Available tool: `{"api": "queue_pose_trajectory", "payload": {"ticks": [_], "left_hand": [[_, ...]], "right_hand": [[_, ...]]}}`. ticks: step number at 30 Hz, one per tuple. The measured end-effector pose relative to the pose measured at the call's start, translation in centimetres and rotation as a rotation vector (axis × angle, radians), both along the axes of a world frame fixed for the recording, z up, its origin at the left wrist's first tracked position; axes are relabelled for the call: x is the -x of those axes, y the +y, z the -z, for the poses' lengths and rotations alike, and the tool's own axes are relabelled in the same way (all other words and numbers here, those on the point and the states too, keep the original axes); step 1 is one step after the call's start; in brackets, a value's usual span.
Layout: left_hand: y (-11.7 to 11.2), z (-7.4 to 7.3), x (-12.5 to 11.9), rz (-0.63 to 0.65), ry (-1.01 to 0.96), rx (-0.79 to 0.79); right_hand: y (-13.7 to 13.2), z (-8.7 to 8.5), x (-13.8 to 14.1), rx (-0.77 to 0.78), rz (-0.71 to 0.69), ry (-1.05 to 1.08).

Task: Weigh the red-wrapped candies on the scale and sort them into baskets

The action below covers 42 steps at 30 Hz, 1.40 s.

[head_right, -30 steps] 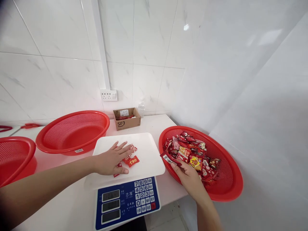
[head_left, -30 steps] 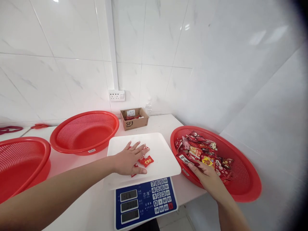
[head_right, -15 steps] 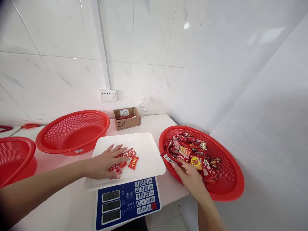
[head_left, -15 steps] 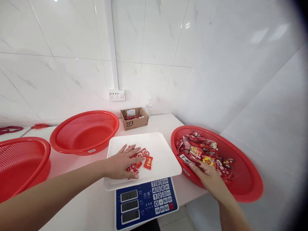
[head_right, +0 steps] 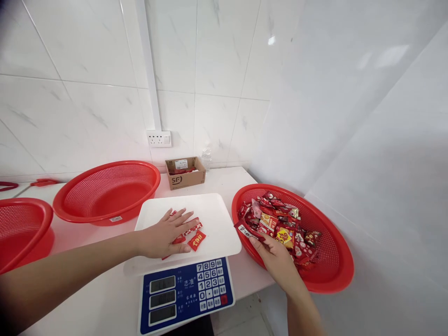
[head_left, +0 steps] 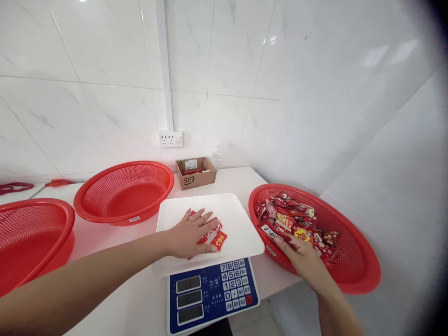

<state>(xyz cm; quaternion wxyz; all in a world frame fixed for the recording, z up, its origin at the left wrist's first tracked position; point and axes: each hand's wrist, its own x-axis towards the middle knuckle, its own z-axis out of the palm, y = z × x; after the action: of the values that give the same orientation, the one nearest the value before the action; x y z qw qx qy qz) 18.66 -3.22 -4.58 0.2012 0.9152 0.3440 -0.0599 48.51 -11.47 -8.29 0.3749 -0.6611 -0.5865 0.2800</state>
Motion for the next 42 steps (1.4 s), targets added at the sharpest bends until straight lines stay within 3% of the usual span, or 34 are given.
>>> {"api": "queue_pose_trajectory", "payload": {"ticks": [5, 9, 15, 19, 23, 26, 30, 32, 37, 42], "left_hand": [[-0.5, 1.1, -2.1, -0.174, 0.013, -0.056], [-0.6, 1.7, -2.8, -0.074, 0.029, -0.1], [0.9, 0.9, -0.3, 0.157, 0.007, -0.084], [1.1, 0.6, 0.8, 0.08, 0.013, -0.088], [0.2, 1.5, 0.1, -0.059, 0.005, -0.123], [-0.1, 2.1, -0.3, -0.031, -0.001, -0.156], [0.4, 1.7, 0.2, 0.047, -0.055, -0.106], [1.0, 1.3, 0.9, -0.025, -0.11, -0.084], [2.6, 0.9, 3.9, -0.379, -0.167, -0.186], [2.0, 1.4, 7.3, -0.516, -0.154, -0.216]], "right_hand": [[0.2, 0.1, 0.0, -0.016, -0.023, 0.01], [0.1, 0.1, 0.0, -0.029, 0.001, 0.002], [0.2, 0.3, -0.2, -0.02, -0.002, 0.003], [0.2, 0.5, -0.3, -0.019, -0.01, 0.002], [0.2, 0.4, -0.2, -0.005, -0.021, 0.019], [0.2, 0.2, -0.1, -0.011, -0.021, 0.02], [0.1, -0.1, 0.1, 0.006, 0.003, 0.012], [0.0, -0.1, 0.1, 0.01, 0.007, 0.012], [0.0, 0.0, 0.2, 0.007, 0.027, 0.029], [0.1, 0.2, 0.1, 0.013, 0.032, 0.018]]}}
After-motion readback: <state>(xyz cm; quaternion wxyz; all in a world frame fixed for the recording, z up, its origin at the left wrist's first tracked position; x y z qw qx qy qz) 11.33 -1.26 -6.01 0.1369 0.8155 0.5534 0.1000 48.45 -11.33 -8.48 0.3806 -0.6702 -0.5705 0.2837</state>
